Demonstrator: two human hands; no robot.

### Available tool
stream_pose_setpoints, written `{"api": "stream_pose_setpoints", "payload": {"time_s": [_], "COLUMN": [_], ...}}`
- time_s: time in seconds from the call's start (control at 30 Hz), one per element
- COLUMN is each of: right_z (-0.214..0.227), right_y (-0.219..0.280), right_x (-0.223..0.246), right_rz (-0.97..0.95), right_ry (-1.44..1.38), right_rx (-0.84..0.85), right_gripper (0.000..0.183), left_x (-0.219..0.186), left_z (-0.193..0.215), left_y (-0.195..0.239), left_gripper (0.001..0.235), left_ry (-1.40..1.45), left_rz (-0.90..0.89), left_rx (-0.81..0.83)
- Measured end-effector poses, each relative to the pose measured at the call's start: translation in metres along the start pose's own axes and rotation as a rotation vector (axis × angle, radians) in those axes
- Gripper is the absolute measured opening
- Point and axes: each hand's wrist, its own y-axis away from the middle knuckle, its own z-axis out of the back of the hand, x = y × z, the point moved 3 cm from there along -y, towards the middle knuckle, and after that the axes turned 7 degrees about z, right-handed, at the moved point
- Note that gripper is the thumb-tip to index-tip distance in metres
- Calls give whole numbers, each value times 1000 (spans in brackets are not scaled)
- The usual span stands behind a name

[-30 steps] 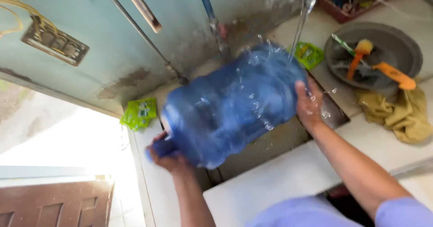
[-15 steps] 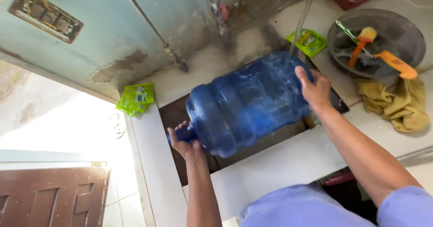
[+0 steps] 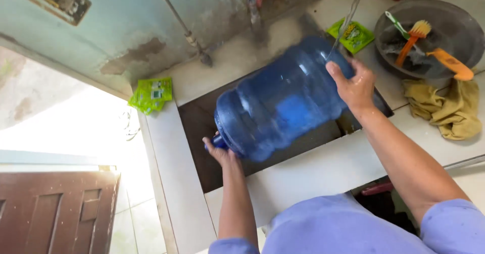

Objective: Cleaning and rinsing a large plastic water jug in a sink area.

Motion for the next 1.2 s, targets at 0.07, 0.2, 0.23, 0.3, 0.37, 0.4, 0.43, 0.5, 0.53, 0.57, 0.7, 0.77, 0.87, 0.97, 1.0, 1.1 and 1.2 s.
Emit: {"api": "stream_pose_setpoints", "payload": {"time_s": [0.07,0.2,0.23,0.3,0.37,0.4,0.43,0.5,0.53,0.57,0.7,0.77,0.87,0.97,1.0,1.1,1.2], "right_z": [6,7,3,-5,-10,-13,-14,-17,-18,-21,-31,-31,-35,-38,-39,-38,-30], "right_y": [-25,-39,-44,-51,-54,-56,-56,-55,-56,-55,-48,-48,-52,-51,-50,-45,-46], "right_x": [51,124,132,153,168,176,180,190,192,196,217,220,226,230,232,235,237], "right_rz": [163,620,614,826,887,952,951,1015,1013,1046,1139,1172,1238,1256,1259,1276,1291], "right_ry": [-27,24,20,94,92,93,92,51,49,32,24,-3,-66,-80,-67,-125,-189], "right_rx": [0,46,47,86,103,117,116,148,149,169,217,236,261,273,270,299,308], "right_gripper": [55,63,63,66,66,66,66,67,67,67,70,70,70,69,69,66,69], "left_x": [30,48,46,47,51,54,55,60,62,62,73,80,83,90,94,105,109], "left_z": [-12,-11,-15,-24,-27,-30,-37,-49,-54,-58,-79,-94,-120,-136,-140,-152,-149], "left_y": [-9,-7,-2,8,11,12,14,18,20,22,34,41,50,64,68,75,77], "left_gripper": [50,70,70,70,70,70,70,70,70,71,71,71,72,72,72,73,73], "left_ry": [-161,-355,-362,-373,-378,-380,-384,-390,-393,-394,-402,-401,-403,-410,-413,-421,-431], "left_rz": [104,210,212,218,226,230,234,242,246,246,268,282,281,298,308,334,348], "left_rx": [-134,-237,-211,-161,-107,-78,-48,10,39,67,177,234,326,404,430,518,599]}}
